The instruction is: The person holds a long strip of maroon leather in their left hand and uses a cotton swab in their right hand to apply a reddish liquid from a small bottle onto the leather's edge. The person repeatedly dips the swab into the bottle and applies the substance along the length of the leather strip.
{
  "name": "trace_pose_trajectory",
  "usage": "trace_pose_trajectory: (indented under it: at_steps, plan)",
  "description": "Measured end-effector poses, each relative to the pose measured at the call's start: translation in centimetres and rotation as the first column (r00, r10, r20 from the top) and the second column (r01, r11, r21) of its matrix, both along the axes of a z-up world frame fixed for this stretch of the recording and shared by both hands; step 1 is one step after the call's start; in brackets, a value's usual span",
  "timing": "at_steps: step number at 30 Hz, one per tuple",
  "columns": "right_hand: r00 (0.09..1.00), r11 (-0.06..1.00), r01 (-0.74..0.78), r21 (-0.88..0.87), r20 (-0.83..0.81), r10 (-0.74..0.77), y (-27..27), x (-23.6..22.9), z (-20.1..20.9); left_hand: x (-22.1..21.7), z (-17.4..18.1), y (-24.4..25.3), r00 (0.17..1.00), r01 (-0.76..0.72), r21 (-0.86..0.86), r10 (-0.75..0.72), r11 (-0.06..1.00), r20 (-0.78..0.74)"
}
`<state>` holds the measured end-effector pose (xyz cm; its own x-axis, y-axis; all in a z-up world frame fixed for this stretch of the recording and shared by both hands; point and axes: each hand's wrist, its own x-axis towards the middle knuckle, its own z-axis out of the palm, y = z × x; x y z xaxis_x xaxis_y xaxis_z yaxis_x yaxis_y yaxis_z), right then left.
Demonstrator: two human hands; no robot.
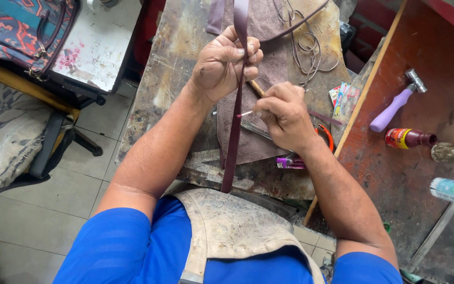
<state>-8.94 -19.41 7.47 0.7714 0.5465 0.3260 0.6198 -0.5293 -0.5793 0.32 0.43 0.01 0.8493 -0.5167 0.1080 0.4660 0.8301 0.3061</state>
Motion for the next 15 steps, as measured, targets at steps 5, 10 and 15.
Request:
trace_pose_trajectory:
  at_steps: [5,10,15]
  plan:
    - [0.987,0.988,0.141,0.057,0.075,-0.145,0.9,1.2,1.0,0.1,-0.3,-0.4,1.000,0.008,-0.022,-0.009,1.000,-0.030]
    - [0.998,0.999,-0.046,-0.027,0.032,0.047,-0.2,0.5,-0.5,0.1,0.0,0.0,0.998,-0.020,0.003,0.020,1.000,-0.052]
    - [0.992,0.994,0.095,0.050,0.082,-0.099,0.4,1.2,0.9,0.0,0.2,-0.3,0.996,-0.018,0.038,0.022,0.999,-0.089]
